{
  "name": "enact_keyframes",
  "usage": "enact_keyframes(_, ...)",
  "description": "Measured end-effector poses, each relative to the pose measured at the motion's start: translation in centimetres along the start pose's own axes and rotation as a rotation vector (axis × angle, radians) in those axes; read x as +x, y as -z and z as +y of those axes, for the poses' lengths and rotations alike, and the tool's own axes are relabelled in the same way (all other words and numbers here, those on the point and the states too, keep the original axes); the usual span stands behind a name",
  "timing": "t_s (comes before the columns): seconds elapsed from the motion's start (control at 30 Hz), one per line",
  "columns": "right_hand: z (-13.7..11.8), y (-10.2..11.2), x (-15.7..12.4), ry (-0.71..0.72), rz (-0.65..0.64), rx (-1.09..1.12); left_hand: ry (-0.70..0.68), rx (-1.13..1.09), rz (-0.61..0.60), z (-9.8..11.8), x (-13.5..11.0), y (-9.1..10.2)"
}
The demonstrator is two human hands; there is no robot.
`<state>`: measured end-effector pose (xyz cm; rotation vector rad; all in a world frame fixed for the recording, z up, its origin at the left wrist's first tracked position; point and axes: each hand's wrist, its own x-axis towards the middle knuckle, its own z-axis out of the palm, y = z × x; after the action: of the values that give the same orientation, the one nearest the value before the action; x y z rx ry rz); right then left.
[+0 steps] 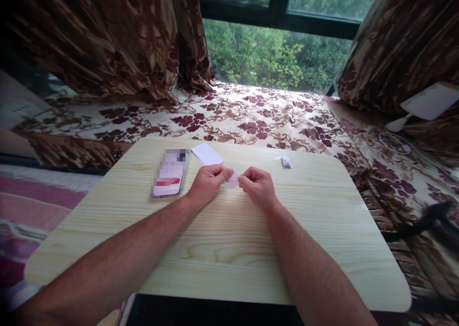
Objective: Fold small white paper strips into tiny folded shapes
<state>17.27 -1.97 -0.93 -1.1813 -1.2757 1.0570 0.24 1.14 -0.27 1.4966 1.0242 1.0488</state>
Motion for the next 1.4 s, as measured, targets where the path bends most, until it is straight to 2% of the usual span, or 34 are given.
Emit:
enact_keyframes(0.13,-0.1,0.2,0.1,-0.017,0.035,0.032,0.020,0.006,-0.037,0.2,0.1,0.2)
enact_keyframes(0.27,-0.4,0.2,0.1,-0.034,0.046,0.048,0.031,0.008,-0.006,0.0,0.2,0.3)
enact_keyframes(0.43,-0.4,0.1,0.2,-0.026,0.047,0.063,0.078,-0.006,-0.026,0.1,0.1,0.3)
enact_keyframes(0.7,-0.2,0.2,0.2,-0.022,0.050,0.055,0.053,-0.023,-0.075,-0.1,0.2,0.5)
enact_keyframes(0.87,0.0,0.1,0.3,-0.034,0.069,0.091,0.025,-0.062,-0.062,0.1,0.0,0.3)
enact_keyframes(1.07,0.5,0.2,0.4,-0.039,0.082,0.089,-0.023,-0.222,-0.041,-0.1,-0.2,-0.3)
enact_keyframes(1.4,-0.4,-0.4,0.3,0.008,0.012,0.114,-0.034,-0.159,0.070,-0.2,0.1,-0.2)
